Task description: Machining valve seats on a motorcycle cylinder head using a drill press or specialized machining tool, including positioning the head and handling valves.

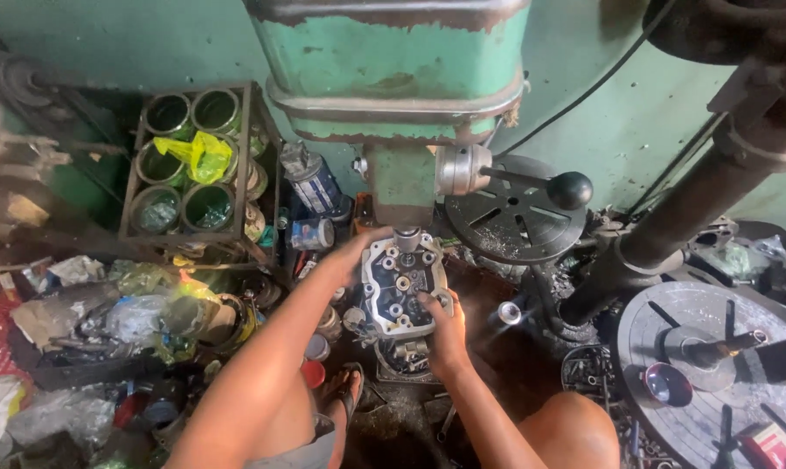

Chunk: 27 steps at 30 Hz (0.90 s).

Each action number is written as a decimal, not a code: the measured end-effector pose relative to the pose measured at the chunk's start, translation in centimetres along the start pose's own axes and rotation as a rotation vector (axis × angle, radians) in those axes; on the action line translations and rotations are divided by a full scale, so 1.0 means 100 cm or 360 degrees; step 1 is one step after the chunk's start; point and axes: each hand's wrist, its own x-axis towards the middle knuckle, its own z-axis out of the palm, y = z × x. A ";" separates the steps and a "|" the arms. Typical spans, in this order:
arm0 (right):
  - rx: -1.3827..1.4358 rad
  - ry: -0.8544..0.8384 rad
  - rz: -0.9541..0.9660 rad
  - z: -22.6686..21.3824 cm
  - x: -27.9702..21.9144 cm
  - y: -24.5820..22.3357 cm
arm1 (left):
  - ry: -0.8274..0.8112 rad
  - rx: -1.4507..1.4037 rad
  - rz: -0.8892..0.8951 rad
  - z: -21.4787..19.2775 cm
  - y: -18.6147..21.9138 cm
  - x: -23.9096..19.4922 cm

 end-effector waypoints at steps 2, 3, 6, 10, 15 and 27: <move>-0.0012 0.0003 0.0004 0.002 -0.006 -0.004 | -0.0077 -0.0052 -0.0024 -0.006 -0.001 -0.001; -0.0013 0.0005 0.0003 0.004 -0.008 -0.006 | -0.0155 -0.0094 -0.0042 -0.008 0.000 -0.002; -0.0009 0.0005 0.0023 -0.003 0.004 0.001 | -0.0213 -0.0105 -0.0085 -0.013 -0.003 0.005; 0.0013 0.0003 0.0007 -0.005 0.011 0.006 | -0.0231 -0.0213 -0.0106 -0.012 -0.008 0.016; 0.0004 0.0006 0.0010 -0.002 0.006 0.003 | -0.0245 -0.0204 -0.0074 -0.011 -0.006 0.012; 0.0008 -0.0012 -0.0045 -0.007 0.009 0.008 | -0.0307 -0.0218 -0.0115 -0.020 -0.018 0.043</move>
